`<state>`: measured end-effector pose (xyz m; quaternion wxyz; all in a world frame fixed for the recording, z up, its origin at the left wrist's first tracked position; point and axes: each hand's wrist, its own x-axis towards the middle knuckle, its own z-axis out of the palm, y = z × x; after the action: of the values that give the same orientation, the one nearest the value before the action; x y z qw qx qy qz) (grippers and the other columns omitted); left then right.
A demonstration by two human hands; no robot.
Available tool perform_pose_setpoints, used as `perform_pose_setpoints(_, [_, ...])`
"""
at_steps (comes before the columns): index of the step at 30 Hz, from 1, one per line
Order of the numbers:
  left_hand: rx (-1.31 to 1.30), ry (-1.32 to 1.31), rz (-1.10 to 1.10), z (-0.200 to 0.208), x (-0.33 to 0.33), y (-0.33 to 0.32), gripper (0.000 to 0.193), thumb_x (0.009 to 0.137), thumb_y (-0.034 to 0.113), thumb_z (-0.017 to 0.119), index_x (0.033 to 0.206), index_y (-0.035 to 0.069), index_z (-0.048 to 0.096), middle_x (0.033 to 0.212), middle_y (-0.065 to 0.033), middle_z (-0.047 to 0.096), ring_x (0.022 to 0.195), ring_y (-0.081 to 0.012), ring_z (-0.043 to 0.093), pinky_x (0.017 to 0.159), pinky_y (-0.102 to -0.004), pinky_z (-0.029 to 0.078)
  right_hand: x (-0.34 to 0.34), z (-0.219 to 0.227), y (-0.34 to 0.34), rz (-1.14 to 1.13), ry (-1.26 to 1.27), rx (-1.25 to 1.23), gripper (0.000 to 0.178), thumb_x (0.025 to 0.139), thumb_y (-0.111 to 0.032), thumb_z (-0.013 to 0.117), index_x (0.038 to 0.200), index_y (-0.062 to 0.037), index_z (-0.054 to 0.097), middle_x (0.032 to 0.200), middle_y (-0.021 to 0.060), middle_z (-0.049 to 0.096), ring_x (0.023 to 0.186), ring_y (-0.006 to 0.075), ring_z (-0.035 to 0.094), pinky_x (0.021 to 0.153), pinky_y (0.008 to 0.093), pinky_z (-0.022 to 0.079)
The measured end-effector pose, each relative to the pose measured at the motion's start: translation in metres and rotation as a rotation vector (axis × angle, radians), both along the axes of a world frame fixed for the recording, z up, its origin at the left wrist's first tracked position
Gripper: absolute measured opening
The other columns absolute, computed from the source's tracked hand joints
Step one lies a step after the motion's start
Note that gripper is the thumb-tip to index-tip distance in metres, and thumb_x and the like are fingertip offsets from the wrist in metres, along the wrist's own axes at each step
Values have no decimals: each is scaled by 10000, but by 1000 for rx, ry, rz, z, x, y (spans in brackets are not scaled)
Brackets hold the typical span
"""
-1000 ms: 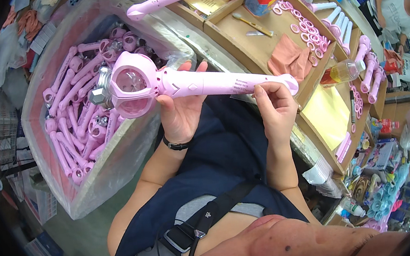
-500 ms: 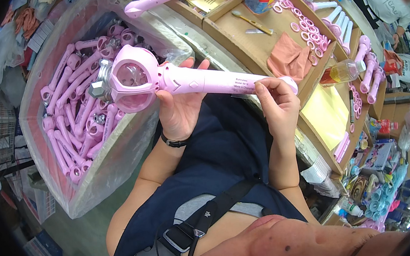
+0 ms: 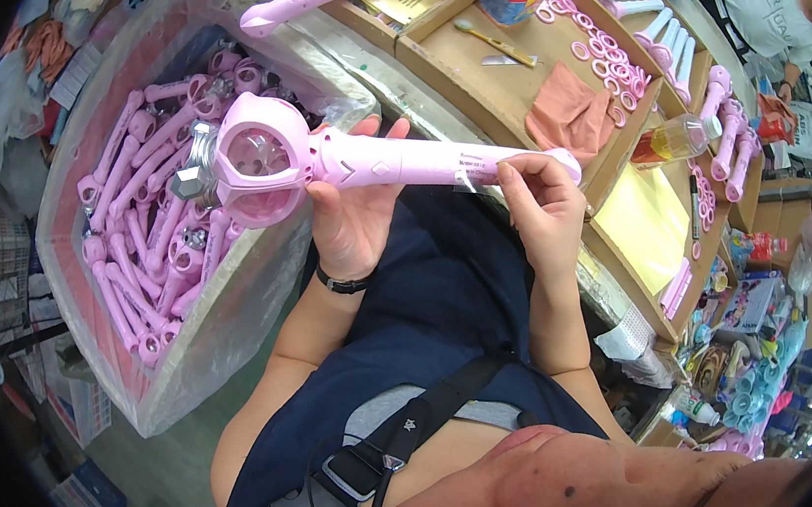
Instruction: The person assembles pink light sticks by wiping them with a cloth, attaching a silver crown to the top, and applying a label to the handle. They repeat this process for multiple units, placing finished items on the table.
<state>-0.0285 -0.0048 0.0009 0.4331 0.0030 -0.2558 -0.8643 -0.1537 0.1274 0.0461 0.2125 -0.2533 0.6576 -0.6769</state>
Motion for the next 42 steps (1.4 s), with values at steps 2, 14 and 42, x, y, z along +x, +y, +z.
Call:
perform_pose_setpoints(2, [-4,4,0,-1,0,0,666,807,502,642,1348,255,342,1346,-96,474,1292,-421,366,1049,-595,291,0,-2,0,-16,24,20,85,864,-62,654,902,9,628,721,-57,570,589,-15,436,519,139,334])
perform_pose_setpoints(14, [-247,61,61,8,3,-1,688,822,478,629,1359,180,319,1359,-128,454,1290,-420,367,1062,-582,269,-1,-2,-1,-208,430,364,573,709,-322,804,1115,-20,536,718,39,560,593,144,531,549,278,451])
perform_pose_setpoints(42, [-58,-144,-357,13,-93,-6,628,967,494,377,1337,-13,372,1091,-190,616,942,-288,620,943,-433,438,57,-52,15,247,-46,19,377,770,-110,733,1084,-11,550,927,71,627,786,117,602,709,268,491])
